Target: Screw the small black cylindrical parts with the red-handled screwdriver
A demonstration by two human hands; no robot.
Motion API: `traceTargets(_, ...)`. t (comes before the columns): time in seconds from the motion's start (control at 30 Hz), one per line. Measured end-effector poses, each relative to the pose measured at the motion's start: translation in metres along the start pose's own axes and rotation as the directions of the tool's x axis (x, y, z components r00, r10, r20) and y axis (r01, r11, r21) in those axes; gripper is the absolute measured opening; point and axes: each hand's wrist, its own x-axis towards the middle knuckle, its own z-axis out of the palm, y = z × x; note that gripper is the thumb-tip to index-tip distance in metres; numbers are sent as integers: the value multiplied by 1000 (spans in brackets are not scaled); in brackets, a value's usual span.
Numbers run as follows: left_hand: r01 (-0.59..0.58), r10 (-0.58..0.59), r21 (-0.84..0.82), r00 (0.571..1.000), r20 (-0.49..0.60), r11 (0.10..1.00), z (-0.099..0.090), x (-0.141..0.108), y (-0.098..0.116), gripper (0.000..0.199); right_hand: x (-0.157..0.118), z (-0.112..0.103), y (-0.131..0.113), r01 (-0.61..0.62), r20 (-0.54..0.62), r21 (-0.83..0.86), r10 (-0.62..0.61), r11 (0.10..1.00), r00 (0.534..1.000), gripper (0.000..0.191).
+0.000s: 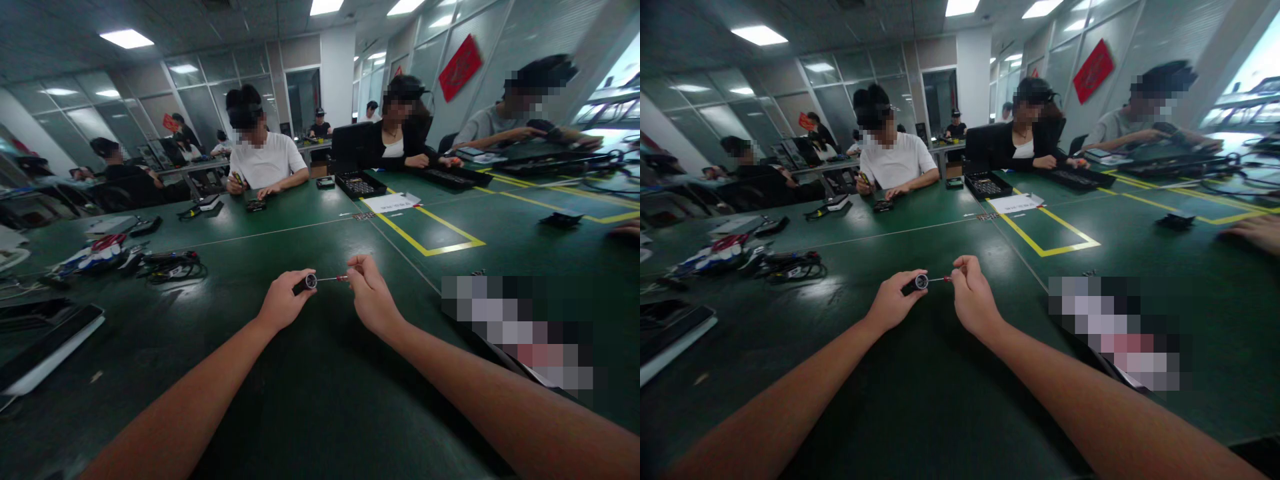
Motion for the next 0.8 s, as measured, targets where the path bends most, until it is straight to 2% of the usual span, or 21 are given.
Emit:
traceTargets(0.1,6,-6,-1,1000,-5,1000,1,0,0,40,-1,2,1,23,-25,42,-22,999,999,11)
traceTargets(0.17,-11,11,9,1000,-4,1000,0,0,1,39,1,4,0,3,-27,103,0,995,1000,16)
traceTargets(0.23,-69,69,52,998,4,996,-3,1,2,39,4,5,1,-93,-24,249,102,964,994,25)
traceTargets(0.3,-117,117,120,993,4,986,-7,2,3,38,8,5,4,-208,-36,415,245,886,969,31)
traceTargets(0.37,-100,100,175,995,6,980,-10,4,3,37,11,5,8,-248,-84,481,326,841,942,32)
traceTargets(0.5,-14,4,190,999,53,982,-8,4,1,35,12,8,11,-235,-147,414,320,879,936,30)
traceTargets(0.63,-15,2,180,998,70,984,-6,2,0,36,9,8,8,-197,-153,335,260,921,953,28)
traceTargets(0.8,29,-34,117,998,43,993,-8,3,4,30,11,4,6,-154,-185,321,221,934,958,25)
